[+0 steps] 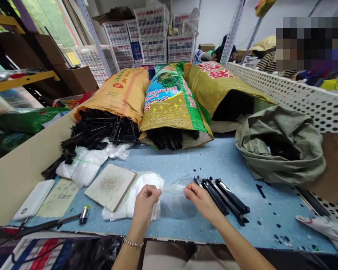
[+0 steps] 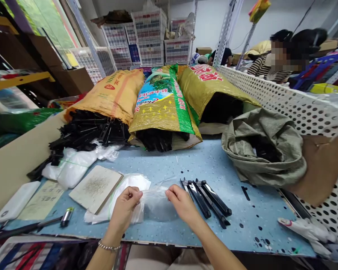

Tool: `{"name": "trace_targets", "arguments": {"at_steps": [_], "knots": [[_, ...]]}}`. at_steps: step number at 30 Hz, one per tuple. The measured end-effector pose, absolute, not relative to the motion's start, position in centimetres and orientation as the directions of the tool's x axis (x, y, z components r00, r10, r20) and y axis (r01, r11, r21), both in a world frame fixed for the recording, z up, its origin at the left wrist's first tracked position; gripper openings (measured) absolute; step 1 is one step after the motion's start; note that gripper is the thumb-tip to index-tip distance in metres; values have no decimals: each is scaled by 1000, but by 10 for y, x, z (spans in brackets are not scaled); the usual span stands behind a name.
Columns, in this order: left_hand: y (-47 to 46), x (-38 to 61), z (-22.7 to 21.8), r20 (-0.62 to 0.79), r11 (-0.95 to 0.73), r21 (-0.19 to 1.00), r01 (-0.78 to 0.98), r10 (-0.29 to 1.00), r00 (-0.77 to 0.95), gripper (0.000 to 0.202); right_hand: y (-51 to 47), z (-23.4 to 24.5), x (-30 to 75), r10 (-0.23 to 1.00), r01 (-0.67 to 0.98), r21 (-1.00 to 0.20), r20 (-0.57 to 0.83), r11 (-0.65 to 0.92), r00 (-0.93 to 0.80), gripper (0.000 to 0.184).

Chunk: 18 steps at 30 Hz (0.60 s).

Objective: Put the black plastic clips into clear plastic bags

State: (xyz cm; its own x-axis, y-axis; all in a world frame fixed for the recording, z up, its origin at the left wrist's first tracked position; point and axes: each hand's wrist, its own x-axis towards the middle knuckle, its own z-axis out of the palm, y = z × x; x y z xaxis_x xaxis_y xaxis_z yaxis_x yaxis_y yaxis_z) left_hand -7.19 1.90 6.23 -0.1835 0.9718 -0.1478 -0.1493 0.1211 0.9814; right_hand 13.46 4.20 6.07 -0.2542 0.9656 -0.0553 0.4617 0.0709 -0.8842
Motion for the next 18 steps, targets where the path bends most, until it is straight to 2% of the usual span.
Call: {"name": "trace_targets", "arguments": {"at_steps": [2, 4, 5, 6, 8, 10, 11, 13, 15, 16, 18], "knots": [[22, -71, 58, -57, 46, 998, -52, 972, -229, 25, 35, 61, 161, 979, 686, -717, -25, 123, -201, 28], [23, -66, 54, 99, -60, 983, 173, 970, -223, 12, 25, 55, 183, 994, 896, -431, 25, 108, -108, 21], [23, -63, 52, 172, -113, 947, 302, 969, -177, 6, 20, 50, 191, 996, 954, -288, 41, 84, -75, 18], [24, -60, 50, 223, -159, 896, 415, 968, -111, 11, 16, 44, 198, 997, 982, -176, 43, 66, -60, 17], [26, -52, 45, 251, -216, 801, 558, 968, 14, 23, 12, 33, 206, 998, 994, -82, 2, 67, -68, 26], [30, -46, 41, 236, -230, 747, 623, 969, 74, 29, 12, 27, 212, 997, 988, -151, -55, 38, -47, 31], [32, -43, 38, 235, -232, 730, 643, 969, 83, 31, 13, 28, 215, 996, 970, -245, -88, 3, -25, 32], [35, -38, 32, 240, -232, 714, 661, 968, 80, 34, 12, 38, 221, 984, 837, -536, -178, -113, 20, 31], [36, -30, 26, 244, -232, 723, 650, 967, 74, 37, 3, 52, 222, 955, 499, -828, -297, -255, -4, 32], [36, -26, 24, 242, -235, 736, 635, 967, 78, 38, -4, 60, 219, 932, 283, -902, -357, -326, -66, 34], [36, -16, 21, 248, -267, 766, 585, 962, 115, 42, -21, 70, 207, 868, -90, -879, -437, -467, -236, 36]]}}
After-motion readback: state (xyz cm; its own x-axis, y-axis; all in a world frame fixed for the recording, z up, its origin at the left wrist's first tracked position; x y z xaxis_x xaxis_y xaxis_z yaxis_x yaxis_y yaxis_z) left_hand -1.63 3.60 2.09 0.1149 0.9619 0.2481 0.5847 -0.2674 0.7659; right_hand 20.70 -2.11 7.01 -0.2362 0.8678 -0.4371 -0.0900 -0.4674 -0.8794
